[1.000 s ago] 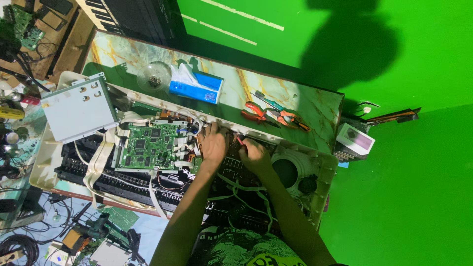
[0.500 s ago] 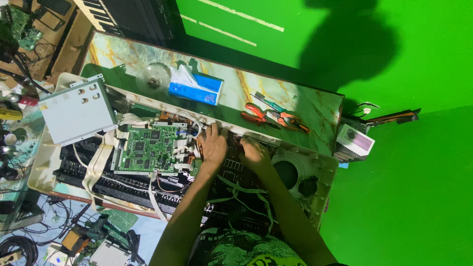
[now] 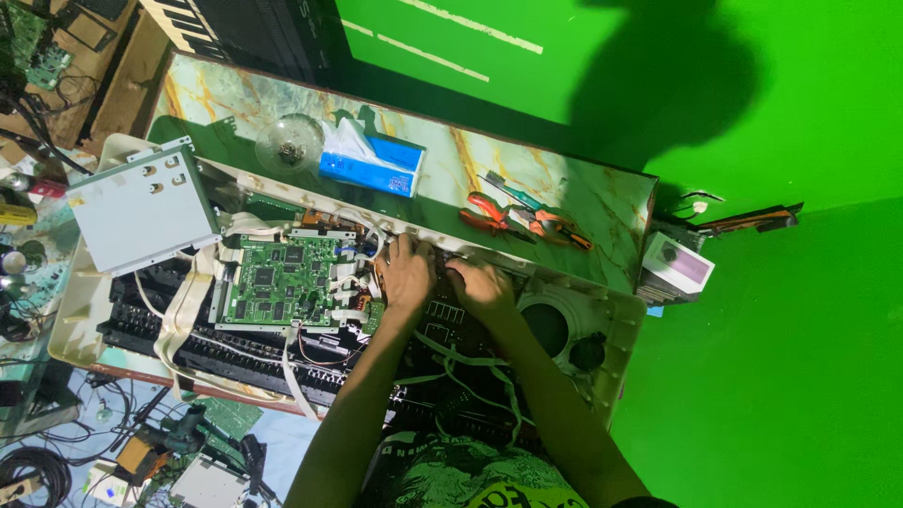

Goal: The person uses a screwdriver to remove screws from circuit boards and internal components of an opened electronic keyboard, handling wires and metal parts.

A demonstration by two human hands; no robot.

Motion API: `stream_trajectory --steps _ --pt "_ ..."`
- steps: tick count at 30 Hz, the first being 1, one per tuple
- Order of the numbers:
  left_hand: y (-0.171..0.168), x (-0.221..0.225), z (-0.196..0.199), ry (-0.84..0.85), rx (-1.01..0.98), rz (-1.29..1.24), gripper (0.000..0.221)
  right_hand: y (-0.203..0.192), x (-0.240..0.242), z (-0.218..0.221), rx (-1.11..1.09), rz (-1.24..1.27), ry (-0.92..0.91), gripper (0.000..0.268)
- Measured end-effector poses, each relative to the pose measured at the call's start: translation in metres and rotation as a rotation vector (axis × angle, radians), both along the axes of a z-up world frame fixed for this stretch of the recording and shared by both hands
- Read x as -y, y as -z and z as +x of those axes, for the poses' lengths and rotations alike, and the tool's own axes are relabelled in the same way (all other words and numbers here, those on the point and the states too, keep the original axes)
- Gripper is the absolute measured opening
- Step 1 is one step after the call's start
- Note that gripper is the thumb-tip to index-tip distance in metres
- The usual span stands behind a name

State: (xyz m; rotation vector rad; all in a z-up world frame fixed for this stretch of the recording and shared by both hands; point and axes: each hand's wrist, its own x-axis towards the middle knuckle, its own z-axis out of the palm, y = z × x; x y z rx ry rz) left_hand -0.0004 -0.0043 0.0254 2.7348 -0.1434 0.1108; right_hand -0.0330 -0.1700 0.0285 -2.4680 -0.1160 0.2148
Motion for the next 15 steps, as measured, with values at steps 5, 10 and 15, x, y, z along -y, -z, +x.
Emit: stream_trajectory --steps 5,10,15 --pt "-0.008 -0.009 -0.002 -0.015 -0.041 -0.157 0.022 0.038 -0.001 0.001 0.83 -0.096 -0.162 0.01" --pt "-0.008 -0.014 -0.005 0.027 -0.042 -0.237 0.02 0.059 -0.012 0.004 0.922 -0.267 -0.146 0.011" --pt "-0.015 -0.014 -0.022 0.056 -0.006 -0.331 0.023 0.065 -0.02 0.003 0.822 -0.254 -0.088 0.022"
